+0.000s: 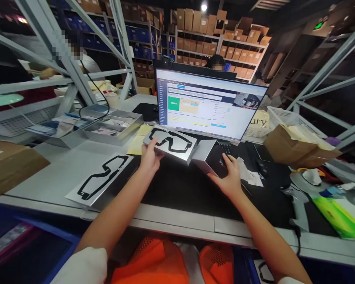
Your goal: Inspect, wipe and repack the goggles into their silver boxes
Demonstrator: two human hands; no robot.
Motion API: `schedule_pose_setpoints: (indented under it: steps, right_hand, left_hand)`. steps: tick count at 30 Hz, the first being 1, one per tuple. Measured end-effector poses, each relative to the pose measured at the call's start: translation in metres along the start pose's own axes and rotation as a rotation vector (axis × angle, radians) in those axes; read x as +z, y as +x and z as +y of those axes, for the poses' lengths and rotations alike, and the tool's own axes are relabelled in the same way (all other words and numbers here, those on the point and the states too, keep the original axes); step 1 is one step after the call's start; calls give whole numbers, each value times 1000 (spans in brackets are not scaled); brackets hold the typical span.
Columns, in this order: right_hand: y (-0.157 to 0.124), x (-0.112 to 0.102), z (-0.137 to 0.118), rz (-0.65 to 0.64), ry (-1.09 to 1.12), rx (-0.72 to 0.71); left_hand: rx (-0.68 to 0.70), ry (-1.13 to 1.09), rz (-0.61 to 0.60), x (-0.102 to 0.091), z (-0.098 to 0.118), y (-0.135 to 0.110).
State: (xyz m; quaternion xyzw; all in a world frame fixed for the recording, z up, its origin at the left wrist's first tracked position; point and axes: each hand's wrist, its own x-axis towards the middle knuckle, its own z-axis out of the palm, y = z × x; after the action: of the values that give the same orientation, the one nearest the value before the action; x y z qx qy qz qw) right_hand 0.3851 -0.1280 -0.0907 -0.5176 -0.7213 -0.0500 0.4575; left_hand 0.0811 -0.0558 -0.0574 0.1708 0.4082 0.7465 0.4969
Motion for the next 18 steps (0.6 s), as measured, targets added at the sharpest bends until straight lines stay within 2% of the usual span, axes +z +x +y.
schedule_pose_setpoints:
  steps: [3,6,9,12,15,18]
  right_hand:
    - [-14,-11,-15,83,-18,-49]
    - [-23,-16,-26,32,-78,-45]
    - [-27,-17,-32,-110,-216,-16]
    - [-28,-15,-36,-238,-331,-1]
    - [-26,-10,-40,-311,-376,-2]
    - [-23,-3,-43,-364,-393,-16]
  left_hand:
    - [-270,-16,-29,11,-30,-8]
    - [-352,-3,-46,11,-48,-13]
    - [-311,9,-62,3,-48,-9]
    - [-198,25,-112,-7,-36,0]
    - [-59,66,-142,-13,-25,5]
    - [34,113,-141,-13,-23,2]
